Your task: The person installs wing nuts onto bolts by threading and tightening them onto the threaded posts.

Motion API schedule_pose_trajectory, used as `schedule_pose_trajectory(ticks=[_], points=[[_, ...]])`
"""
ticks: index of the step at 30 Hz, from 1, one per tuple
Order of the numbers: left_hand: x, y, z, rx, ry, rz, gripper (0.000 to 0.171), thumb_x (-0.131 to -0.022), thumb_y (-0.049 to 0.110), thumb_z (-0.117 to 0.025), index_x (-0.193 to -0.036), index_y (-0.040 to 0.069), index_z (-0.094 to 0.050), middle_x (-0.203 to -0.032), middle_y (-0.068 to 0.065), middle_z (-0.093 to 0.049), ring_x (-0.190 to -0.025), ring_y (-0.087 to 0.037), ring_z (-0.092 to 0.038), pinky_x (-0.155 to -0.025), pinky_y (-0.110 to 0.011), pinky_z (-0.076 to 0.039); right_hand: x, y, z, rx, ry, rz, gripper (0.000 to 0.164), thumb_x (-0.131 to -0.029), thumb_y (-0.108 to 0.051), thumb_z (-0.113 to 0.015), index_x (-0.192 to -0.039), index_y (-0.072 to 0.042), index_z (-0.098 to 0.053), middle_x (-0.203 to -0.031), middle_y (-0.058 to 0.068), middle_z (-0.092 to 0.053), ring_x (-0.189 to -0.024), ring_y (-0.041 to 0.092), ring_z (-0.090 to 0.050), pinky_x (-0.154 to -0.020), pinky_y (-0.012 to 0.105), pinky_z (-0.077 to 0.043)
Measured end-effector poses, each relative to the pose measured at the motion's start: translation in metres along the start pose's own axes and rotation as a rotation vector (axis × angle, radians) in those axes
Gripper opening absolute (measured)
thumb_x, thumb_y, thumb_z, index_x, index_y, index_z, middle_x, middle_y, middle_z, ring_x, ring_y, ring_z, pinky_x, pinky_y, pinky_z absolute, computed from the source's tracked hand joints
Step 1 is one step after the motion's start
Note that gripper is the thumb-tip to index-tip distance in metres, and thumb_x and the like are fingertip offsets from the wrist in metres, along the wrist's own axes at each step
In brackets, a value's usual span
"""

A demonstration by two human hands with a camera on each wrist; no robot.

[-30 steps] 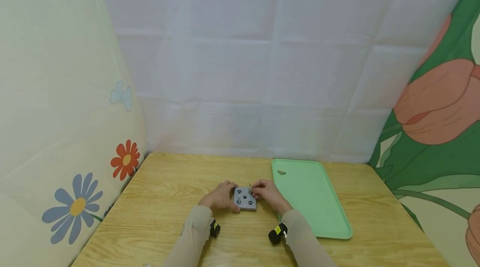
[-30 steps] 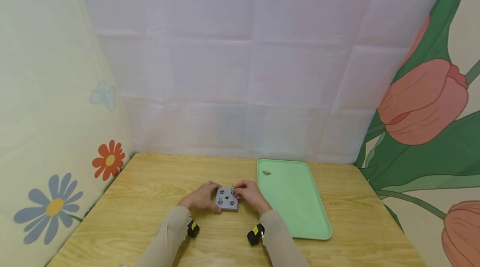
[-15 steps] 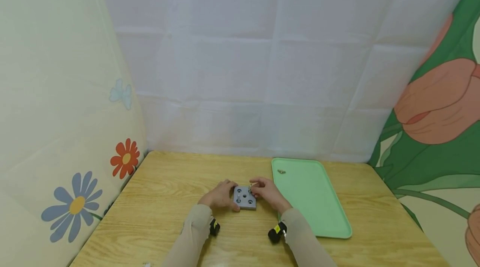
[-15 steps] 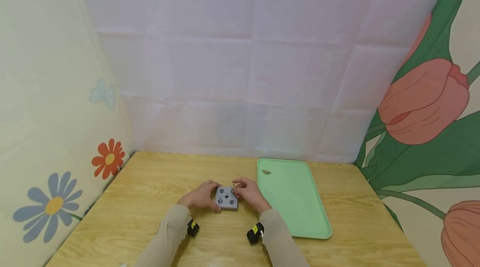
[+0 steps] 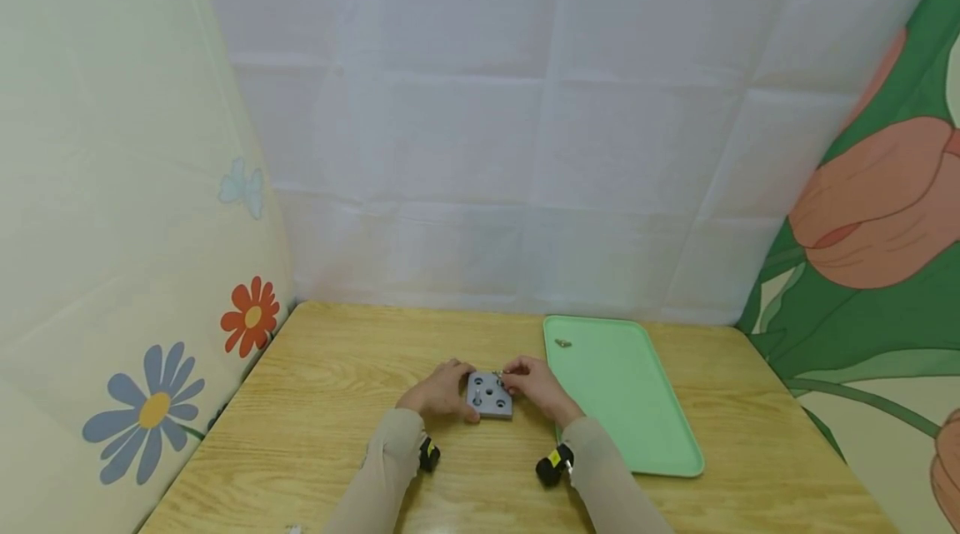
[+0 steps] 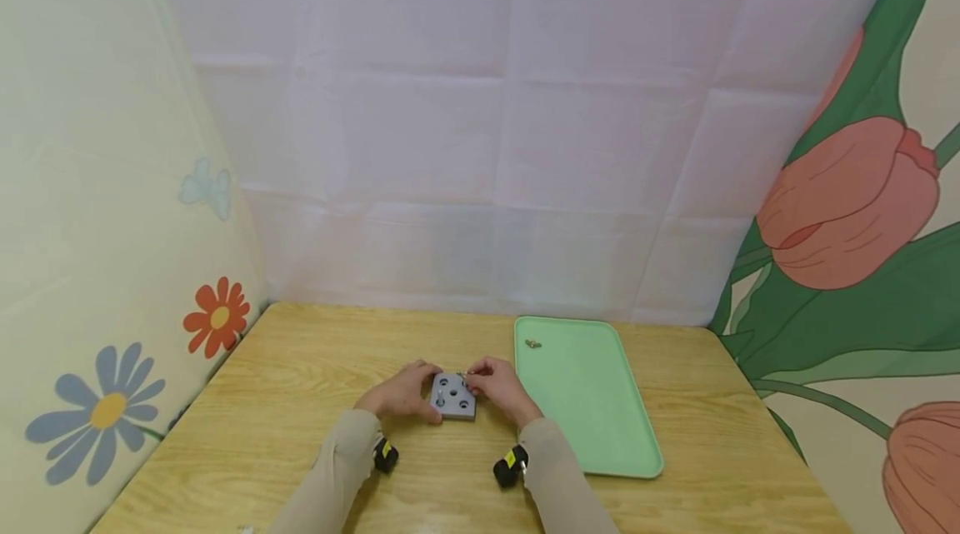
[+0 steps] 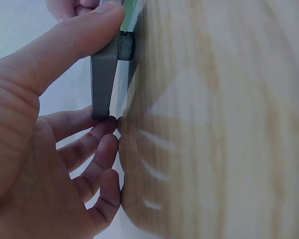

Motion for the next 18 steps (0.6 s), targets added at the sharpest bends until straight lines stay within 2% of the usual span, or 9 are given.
schedule_pose_trajectory(ticks=[7, 12, 18], points=[[0.0009, 0.0001, 0.0002, -0.006, -0.001, -0.001, 0.082, -0.07, 0.037, -0.083, -0.137, 0.008, -0.046, -0.135, -0.013, -0.043, -0.127, -0.034, -0.037, -0.097, -0.05, -0.037, 0.0023, -0.0023, 0.0012, -0.074, 0.002, -0.011, 0.013, -0.092, -0.006, -0.058, -0.093, 0.006, -0.062, -0.084, 0.007, -0.063, -0.073, 0.013, -0.059, -0.067, 0.028, -0.051], [0.0011, 0.0007, 0.0006, -0.008, -0.002, -0.004, 0.082, -0.07, 0.037, -0.083, -0.137, 0.007, -0.046, -0.135, -0.013, -0.043, -0.127, -0.035, -0.037, -0.097, -0.05, -0.036, 0.0023, -0.002, 0.0014, -0.133, 0.005, -0.032, 0.02, -0.095, -0.006, -0.049, -0.094, 0.01, -0.062, -0.085, 0.011, -0.064, -0.072, 0.014, -0.06, -0.067, 0.028, -0.052], [0.001, 0.0001, -0.0003, -0.002, -0.005, -0.001, 0.082, -0.07, 0.037, -0.083, -0.137, 0.008, -0.046, -0.136, -0.013, -0.042, -0.127, -0.034, -0.037, -0.097, -0.05, -0.036, 0.0073, -0.0088, 0.0019, -0.152, -0.014, -0.041, 0.015, -0.088, 0.008, -0.047, -0.096, 0.014, -0.06, -0.087, 0.014, -0.064, -0.072, 0.016, -0.06, -0.067, 0.03, -0.052]])
Point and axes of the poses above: each hand's wrist, its own x-axis away from the middle knuckle, its own z-axis out of the back of the hand, y = z × x, the point moved 6 cm from there along -x, towards the middle knuckle
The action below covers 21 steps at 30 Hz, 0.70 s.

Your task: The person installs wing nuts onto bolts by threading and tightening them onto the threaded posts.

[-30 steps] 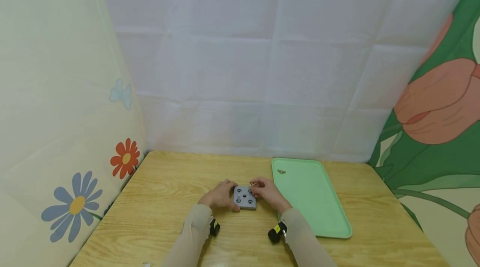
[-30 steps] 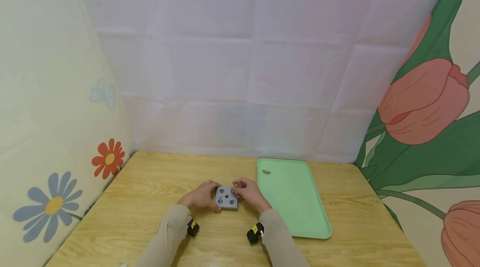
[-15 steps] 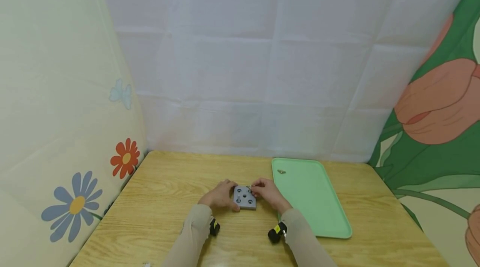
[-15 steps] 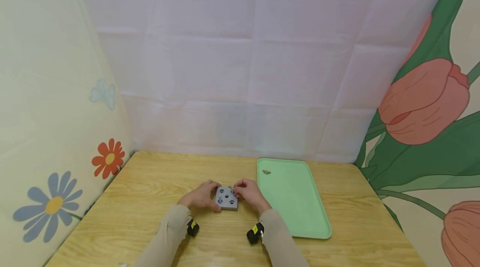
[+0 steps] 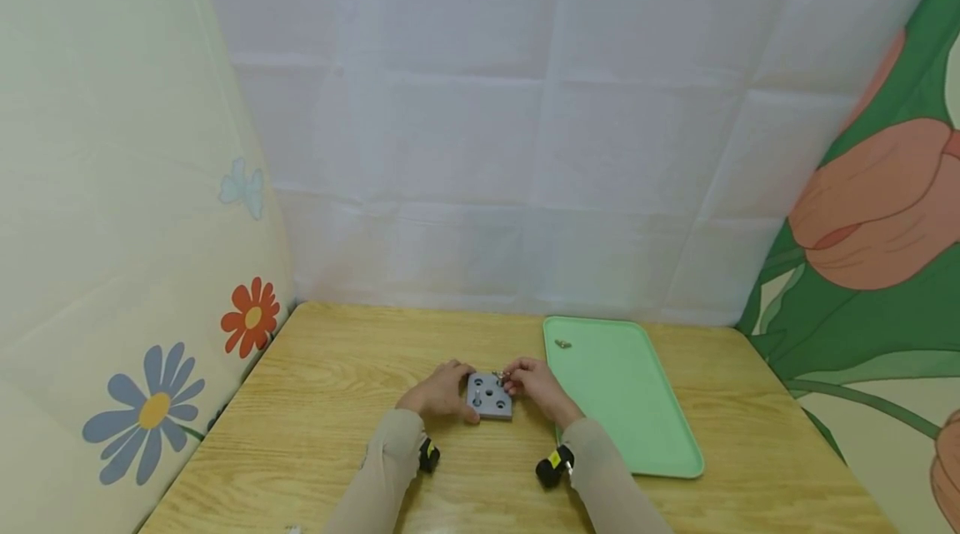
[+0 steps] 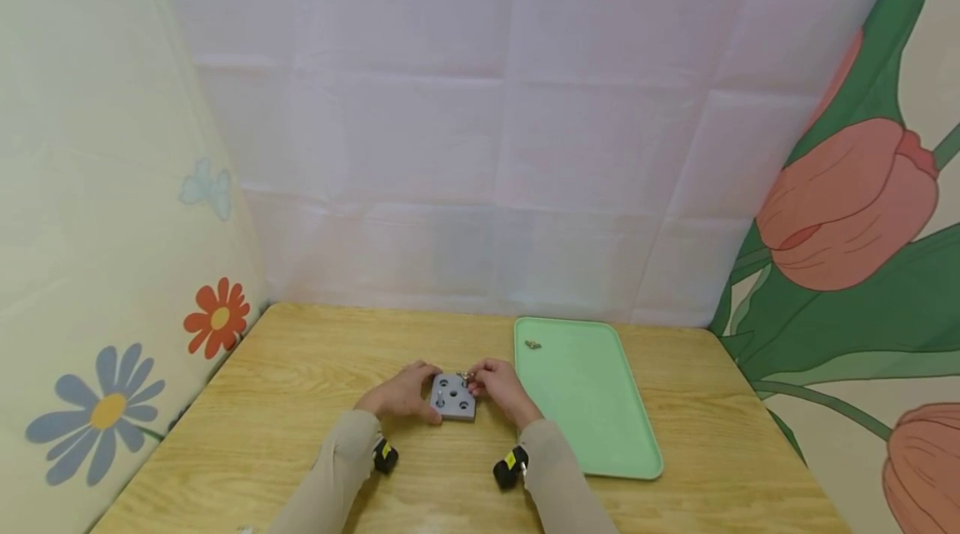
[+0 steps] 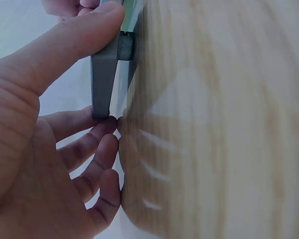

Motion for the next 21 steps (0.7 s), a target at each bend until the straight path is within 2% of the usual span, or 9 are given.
schedule_pose_trajectory(ticks=[5, 11, 16, 21], points=[[0.0, -0.001, 0.0, 0.002, -0.001, 0.002, 0.082, -0.07, 0.038, -0.083, -0.138, 0.009, -0.046, -0.136, -0.012, -0.042, -0.127, -0.033, -0.037, -0.097, -0.049, -0.037, 0.001, -0.004, 0.0, 0.004, -0.012, 0.009, 0.018, -0.083, 0.013, -0.048, -0.097, 0.016, -0.058, -0.088, 0.016, -0.064, -0.073, 0.018, -0.06, -0.069, 0.034, -0.052], [0.001, 0.0, 0.001, 0.007, 0.0, 0.0, 0.082, -0.07, 0.036, -0.083, -0.137, 0.008, -0.046, -0.135, -0.012, -0.043, -0.126, -0.034, -0.038, -0.097, -0.05, -0.036, -0.005, 0.006, 0.0, -0.009, 0.015, 0.001, 0.018, -0.086, 0.011, -0.044, -0.095, 0.012, -0.06, -0.086, 0.013, -0.064, -0.072, 0.015, -0.06, -0.067, 0.029, -0.051], [0.001, -0.001, 0.001, 0.009, -0.001, 0.009, 0.082, -0.07, 0.037, -0.083, -0.137, 0.008, -0.046, -0.137, -0.013, -0.042, -0.128, -0.034, -0.036, -0.099, -0.05, -0.035, -0.006, 0.009, 0.0, 0.007, 0.023, 0.015, 0.012, -0.086, 0.009, -0.05, -0.091, 0.01, -0.061, -0.082, 0.009, -0.063, -0.069, 0.012, -0.06, -0.064, 0.026, -0.051], [0.0, -0.001, 0.001, 0.007, 0.001, 0.009, 0.082, -0.069, 0.037, -0.084, -0.137, 0.008, -0.047, -0.135, -0.012, -0.043, -0.127, -0.033, -0.037, -0.098, -0.049, -0.035, 0.006, -0.008, -0.003, 0.033, -0.002, 0.037, 0.009, -0.086, 0.008, -0.056, -0.093, 0.013, -0.059, -0.083, 0.008, -0.062, -0.071, 0.013, -0.059, -0.068, 0.029, -0.051]])
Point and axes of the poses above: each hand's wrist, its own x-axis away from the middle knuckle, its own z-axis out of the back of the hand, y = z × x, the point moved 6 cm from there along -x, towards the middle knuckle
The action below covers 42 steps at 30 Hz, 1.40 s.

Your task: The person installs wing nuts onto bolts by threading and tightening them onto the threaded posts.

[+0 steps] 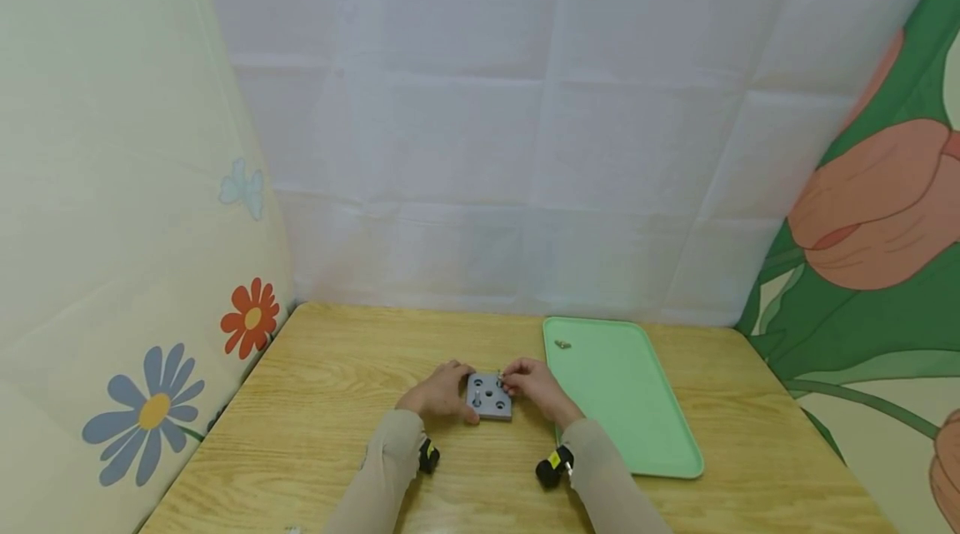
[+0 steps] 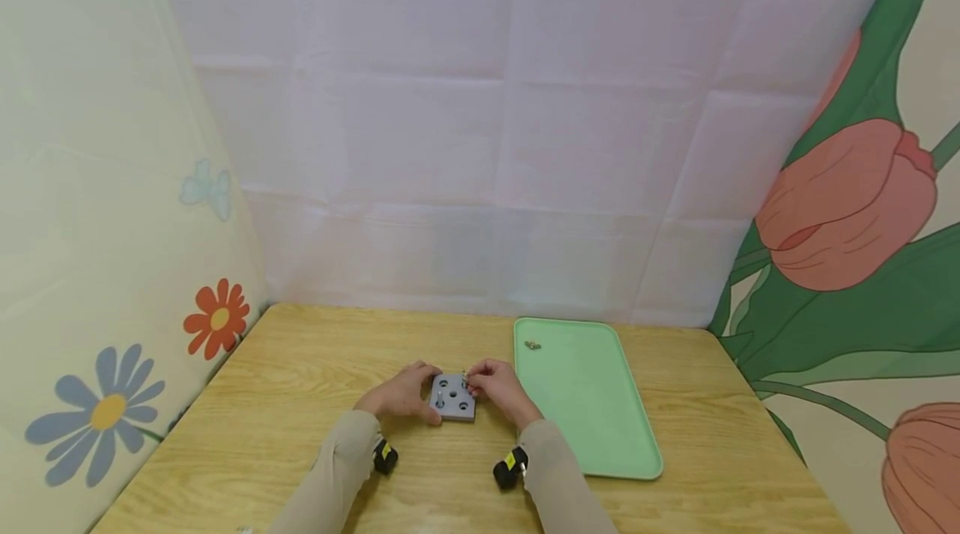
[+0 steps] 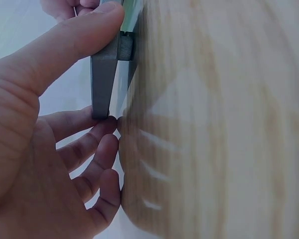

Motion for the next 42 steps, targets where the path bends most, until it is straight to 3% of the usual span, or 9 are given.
schedule_pose_trajectory(ticks=[3, 8, 16, 26, 33, 42], points=[[0.0, 0.001, 0.0, 0.007, 0.001, -0.005, 0.082, -0.069, 0.036, -0.084, -0.136, 0.007, -0.047, -0.134, -0.012, -0.044, -0.126, -0.033, -0.038, -0.098, -0.049, -0.036, 0.006, -0.01, -0.001, 0.027, -0.013, 0.014, 0.012, -0.085, 0.007, -0.058, -0.094, 0.015, -0.057, -0.087, 0.011, -0.063, -0.073, 0.013, -0.058, -0.07, 0.031, -0.051], [-0.001, 0.001, 0.0, 0.011, 0.0, -0.004, 0.081, -0.069, 0.036, -0.084, -0.136, 0.008, -0.047, -0.132, -0.01, -0.044, -0.125, -0.031, -0.039, -0.097, -0.048, -0.037, -0.005, 0.006, 0.001, 0.041, -0.003, 0.018, 0.012, -0.085, 0.005, -0.063, -0.093, 0.011, -0.055, -0.09, 0.011, -0.064, -0.074, 0.013, -0.058, -0.068, 0.029, -0.051], [-0.001, 0.0, 0.0, 0.009, -0.001, -0.007, 0.081, -0.069, 0.036, -0.084, -0.135, 0.008, -0.048, -0.13, -0.01, -0.045, -0.124, -0.032, -0.039, -0.096, -0.048, -0.037, -0.013, 0.017, 0.002, 0.073, 0.0, 0.015, 0.038, -0.085, -0.001, -0.066, -0.119, 0.009, -0.053, -0.09, 0.01, -0.064, -0.077, 0.015, -0.061, -0.07, 0.03, -0.052], [-0.001, 0.0, 0.0, 0.002, 0.002, -0.014, 0.08, -0.069, 0.035, -0.084, -0.134, 0.007, -0.048, -0.131, -0.011, -0.045, -0.124, -0.033, -0.039, -0.097, -0.049, -0.037, -0.012, 0.019, 0.001, 0.109, 0.021, -0.004, 0.013, -0.084, -0.001, -0.068, -0.094, 0.004, -0.061, -0.088, 0.005, -0.064, -0.074, 0.013, -0.059, -0.068, 0.028, -0.05], [0.0, 0.0, 0.001, 0.008, 0.0, -0.011, 0.08, -0.07, 0.036, -0.084, -0.135, 0.008, -0.048, -0.133, -0.011, -0.044, -0.126, -0.033, -0.038, -0.097, -0.049, -0.036, -0.01, 0.014, 0.002, 0.113, 0.023, 0.015, 0.009, -0.086, -0.003, -0.065, -0.091, 0.004, -0.062, -0.086, 0.005, -0.064, -0.074, 0.013, -0.058, -0.068, 0.028, -0.05], [0.0, 0.0, 0.0, 0.012, -0.005, -0.008, 0.08, -0.07, 0.037, -0.083, -0.137, 0.009, -0.046, -0.137, -0.012, -0.042, -0.128, -0.035, -0.035, -0.098, -0.05, -0.036, -0.01, 0.016, 0.002, -0.023, 0.018, -0.041, 0.019, -0.094, -0.006, -0.05, -0.092, 0.009, -0.062, -0.084, 0.01, -0.064, -0.072, 0.014, -0.06, -0.067, 0.027, -0.052]])
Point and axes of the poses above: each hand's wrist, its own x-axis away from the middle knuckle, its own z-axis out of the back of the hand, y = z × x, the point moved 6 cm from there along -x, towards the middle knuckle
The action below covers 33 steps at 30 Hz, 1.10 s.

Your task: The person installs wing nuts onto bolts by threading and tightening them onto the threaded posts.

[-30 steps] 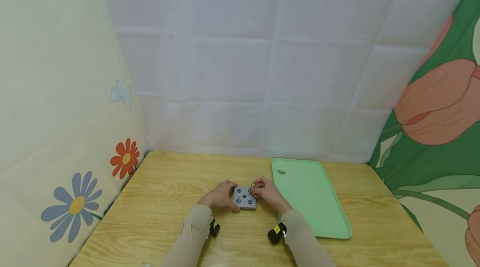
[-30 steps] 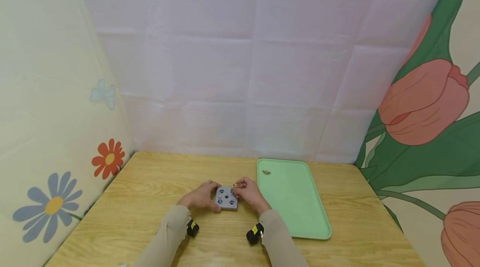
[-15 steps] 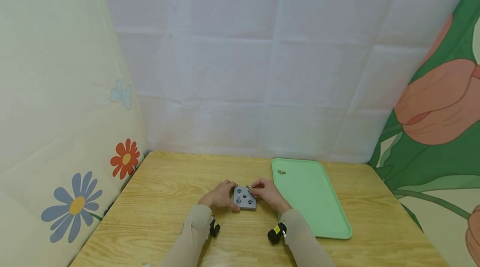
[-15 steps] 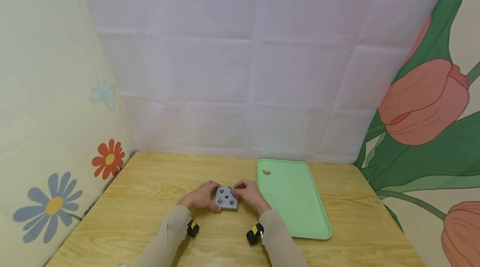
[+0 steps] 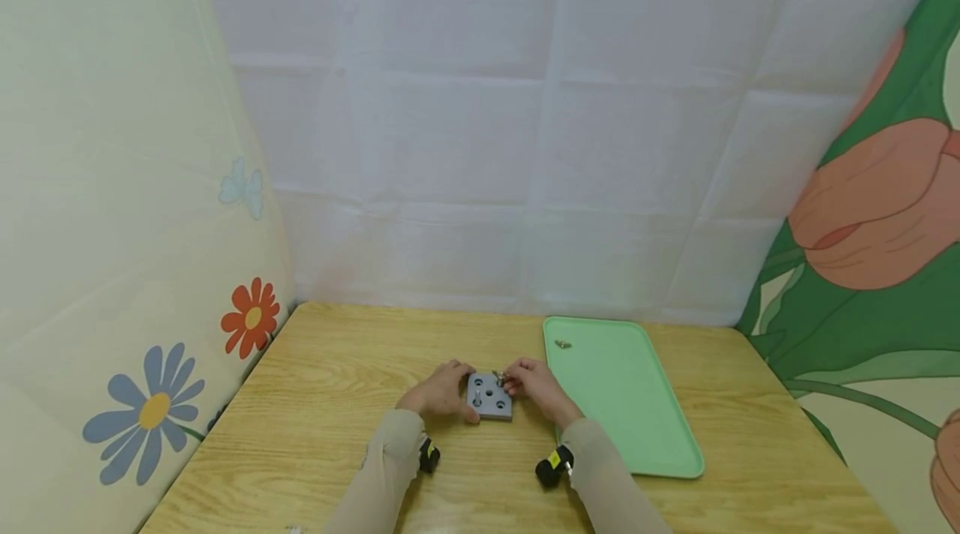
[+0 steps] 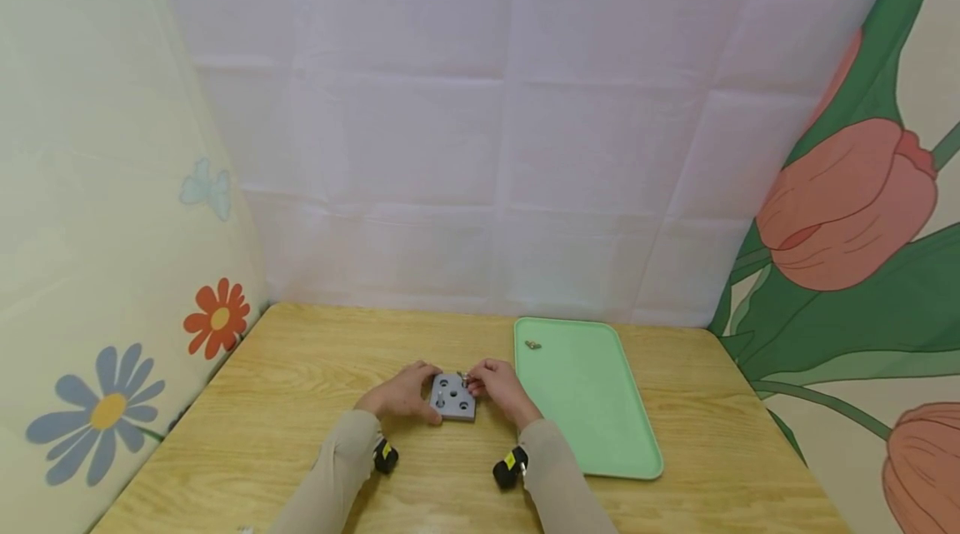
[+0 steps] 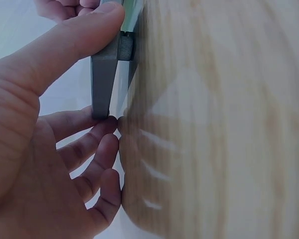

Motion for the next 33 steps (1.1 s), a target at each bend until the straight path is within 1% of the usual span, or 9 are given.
schedule_pose_trajectory(ticks=[4, 7, 11, 15, 18, 22, 29, 31, 33], points=[[0.0002, -0.0001, 0.0001, -0.001, 0.0, -0.004, 0.08, -0.07, 0.035, -0.083, -0.136, 0.009, -0.047, -0.136, -0.012, -0.042, -0.128, -0.035, -0.036, -0.098, -0.051, -0.035, -0.0006, 0.0012, 0.0003, 0.001, -0.006, -0.002, 0.018, -0.094, -0.003, -0.048, -0.093, 0.011, -0.061, -0.086, 0.011, -0.064, -0.073, 0.014, -0.059, -0.069, 0.03, -0.052], [0.0003, -0.0001, 0.0001, -0.005, 0.0, -0.006, 0.08, -0.07, 0.035, -0.083, -0.136, 0.008, -0.047, -0.135, -0.012, -0.042, -0.128, -0.036, -0.035, -0.098, -0.051, -0.035, 0.0, 0.0019, 0.0006, 0.004, -0.008, 0.007, 0.015, -0.093, 0.0, -0.05, -0.095, 0.012, -0.06, -0.087, 0.011, -0.064, -0.073, 0.015, -0.06, -0.069, 0.032, -0.052], [0.0004, 0.0006, 0.0007, -0.002, 0.0, -0.006, 0.079, -0.071, 0.034, -0.083, -0.136, 0.008, -0.046, -0.136, -0.012, -0.042, -0.128, -0.036, -0.035, -0.098, -0.051, -0.035, 0.0007, 0.0026, 0.0009, 0.016, -0.003, 0.009, 0.01, -0.09, 0.001, -0.056, -0.093, 0.008, -0.062, -0.085, 0.008, -0.063, -0.071, 0.013, -0.059, -0.066, 0.028, -0.051], [0.0006, 0.001, 0.0011, -0.001, 0.002, -0.004, 0.079, -0.07, 0.034, -0.083, -0.136, 0.009, -0.047, -0.135, -0.012, -0.042, -0.128, -0.035, -0.035, -0.098, -0.051, -0.035, 0.0009, 0.0006, 0.0004, 0.054, -0.003, 0.04, 0.009, -0.086, 0.0, -0.062, -0.091, 0.006, -0.063, -0.084, 0.006, -0.063, -0.071, 0.012, -0.058, -0.065, 0.027, -0.05], [0.0007, 0.0011, 0.0007, -0.008, 0.002, -0.001, 0.079, -0.07, 0.035, -0.083, -0.136, 0.009, -0.047, -0.136, -0.012, -0.042, -0.128, -0.035, -0.035, -0.099, -0.05, -0.034, 0.0036, -0.0047, -0.0008, 0.091, -0.007, 0.069, 0.01, -0.085, 0.0, -0.064, -0.092, 0.007, -0.062, -0.085, 0.006, -0.064, -0.072, 0.012, -0.057, -0.067, 0.028, -0.05], [0.0004, 0.0008, 0.0003, -0.015, 0.0, 0.004, 0.08, -0.07, 0.036, -0.083, -0.136, 0.009, -0.047, -0.137, -0.013, -0.042, -0.129, -0.036, -0.034, -0.1, -0.051, -0.034, 0.0041, -0.006, -0.0015, 0.104, -0.012, 0.075, 0.013, -0.085, 0.0, -0.065, -0.094, 0.008, -0.059, -0.089, 0.008, -0.064, -0.074, 0.012, -0.058, -0.068, 0.027, -0.05], [-0.0007, 0.0003, 0.0007, -0.023, 0.007, 0.003, 0.08, -0.069, 0.035, -0.084, -0.136, 0.009, -0.047, -0.134, -0.011, -0.044, -0.126, -0.035, -0.037, -0.099, -0.05, -0.035, 0.0003, -0.0019, -0.0012, 0.079, -0.023, 0.084, 0.038, -0.085, -0.001, -0.066, -0.119, 0.011, -0.052, -0.09, 0.011, -0.062, -0.075, 0.014, -0.06, -0.07, 0.029, -0.051], [-0.0008, 0.0002, 0.0007, -0.021, 0.008, 0.0, 0.08, -0.069, 0.035, -0.084, -0.135, 0.009, -0.048, -0.133, -0.011, -0.044, -0.125, -0.034, -0.038, -0.098, -0.05, -0.035, -0.0001, -0.0016, -0.0015, 0.094, -0.027, 0.085, 0.037, -0.086, -0.002, -0.066, -0.119, 0.01, -0.054, -0.09, 0.01, -0.063, -0.076, 0.014, -0.06, -0.07, 0.029, -0.051], [-0.001, 0.0002, 0.0005, -0.021, 0.009, -0.004, 0.08, -0.069, 0.035, -0.084, -0.135, 0.009, -0.048, -0.132, -0.011, -0.045, -0.125, -0.033, -0.038, -0.098, -0.049, -0.035, 0.0002, -0.0017, -0.0015, 0.103, -0.028, 0.081, 0.03, -0.086, -0.002, -0.065, -0.113, 0.01, -0.058, -0.091, 0.009, -0.064, -0.077, 0.013, -0.06, -0.07, 0.028, -0.051]])
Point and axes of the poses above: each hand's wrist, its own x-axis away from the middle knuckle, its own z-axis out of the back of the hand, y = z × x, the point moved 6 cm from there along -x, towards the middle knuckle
